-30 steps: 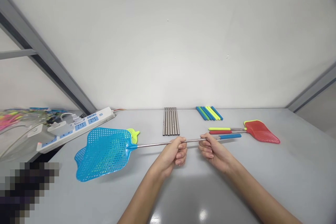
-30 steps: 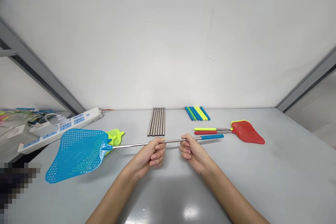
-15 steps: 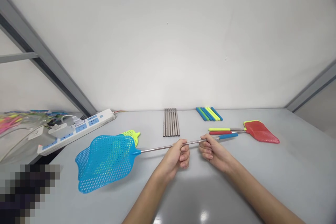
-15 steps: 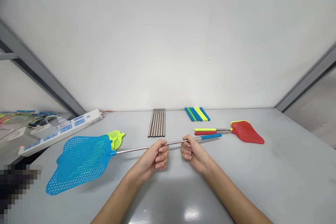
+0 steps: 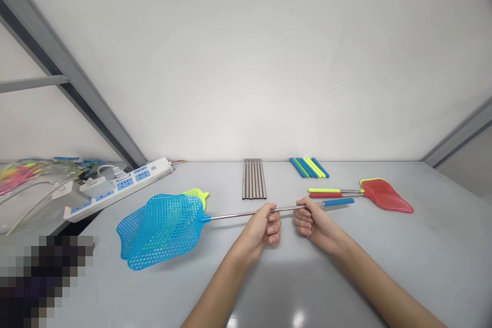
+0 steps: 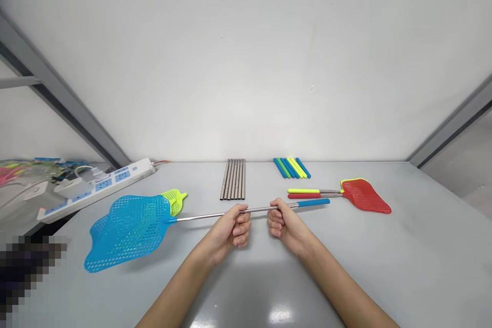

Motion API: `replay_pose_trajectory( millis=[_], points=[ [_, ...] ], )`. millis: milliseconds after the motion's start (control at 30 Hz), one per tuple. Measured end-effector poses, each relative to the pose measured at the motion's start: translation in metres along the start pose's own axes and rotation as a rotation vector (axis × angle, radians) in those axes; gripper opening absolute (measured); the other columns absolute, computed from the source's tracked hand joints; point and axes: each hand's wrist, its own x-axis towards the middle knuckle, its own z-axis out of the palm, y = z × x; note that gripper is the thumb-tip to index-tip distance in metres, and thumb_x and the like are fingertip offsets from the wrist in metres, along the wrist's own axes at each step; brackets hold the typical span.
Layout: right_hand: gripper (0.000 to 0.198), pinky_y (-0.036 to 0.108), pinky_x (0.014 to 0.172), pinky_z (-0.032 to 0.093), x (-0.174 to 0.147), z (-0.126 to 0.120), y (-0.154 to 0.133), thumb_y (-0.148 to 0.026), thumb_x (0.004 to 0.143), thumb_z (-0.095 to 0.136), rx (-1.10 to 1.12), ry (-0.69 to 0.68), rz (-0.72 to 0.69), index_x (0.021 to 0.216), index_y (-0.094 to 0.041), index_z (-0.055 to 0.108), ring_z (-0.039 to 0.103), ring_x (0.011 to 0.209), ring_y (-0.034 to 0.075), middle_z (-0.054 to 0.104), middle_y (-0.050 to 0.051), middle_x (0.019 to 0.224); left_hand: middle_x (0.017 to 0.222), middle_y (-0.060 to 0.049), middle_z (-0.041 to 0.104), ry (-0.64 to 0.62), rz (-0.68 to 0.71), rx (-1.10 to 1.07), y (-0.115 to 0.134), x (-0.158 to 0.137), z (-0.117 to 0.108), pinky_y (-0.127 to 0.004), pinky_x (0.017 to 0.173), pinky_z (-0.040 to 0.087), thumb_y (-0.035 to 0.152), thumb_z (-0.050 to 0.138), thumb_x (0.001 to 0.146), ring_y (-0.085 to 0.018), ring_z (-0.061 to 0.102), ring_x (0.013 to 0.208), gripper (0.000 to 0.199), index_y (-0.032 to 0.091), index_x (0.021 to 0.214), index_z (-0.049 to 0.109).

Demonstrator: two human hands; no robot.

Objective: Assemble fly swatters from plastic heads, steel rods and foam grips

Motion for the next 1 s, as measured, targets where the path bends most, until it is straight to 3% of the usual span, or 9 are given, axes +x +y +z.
replay_pose_trajectory(
  millis=[600, 1000],
  points=[
    [0.032, 0.020, 0.034, 0.022, -0.0020, 0.0025, 0.0012, -0.029, 0.068, 0.049, -0.033, 0.014, -0.010, 0.047, -0.018, 0.027, 0.020, 0.036, 0.005, 0.017, -0.008, 0.044, 0.033, 0.010, 0.022, 0.015, -0.009, 0.035, -0.0007, 0.0018, -0.0014, -0.020, 0.040, 0.022, 0.037, 0.033, 0.073, -0.005, 0.022, 0.029, 0.030, 0.019, 0.049, 0.025],
    [0.032, 0.020, 0.035, 0.021, -0.0052, 0.0100, 0.0047, -0.031, 0.068, 0.048, -0.014, -0.028, -0.017, 0.046, -0.018, 0.028, 0.020, 0.036, 0.005, 0.018, -0.008, 0.043, 0.033, 0.009, 0.026, 0.214, 0.119, 0.167, -0.0048, 0.0072, 0.0010, -0.020, 0.039, 0.021, 0.043, 0.034, 0.073, -0.005, 0.025, 0.028, 0.035, 0.019, 0.048, 0.027]
  ],
)
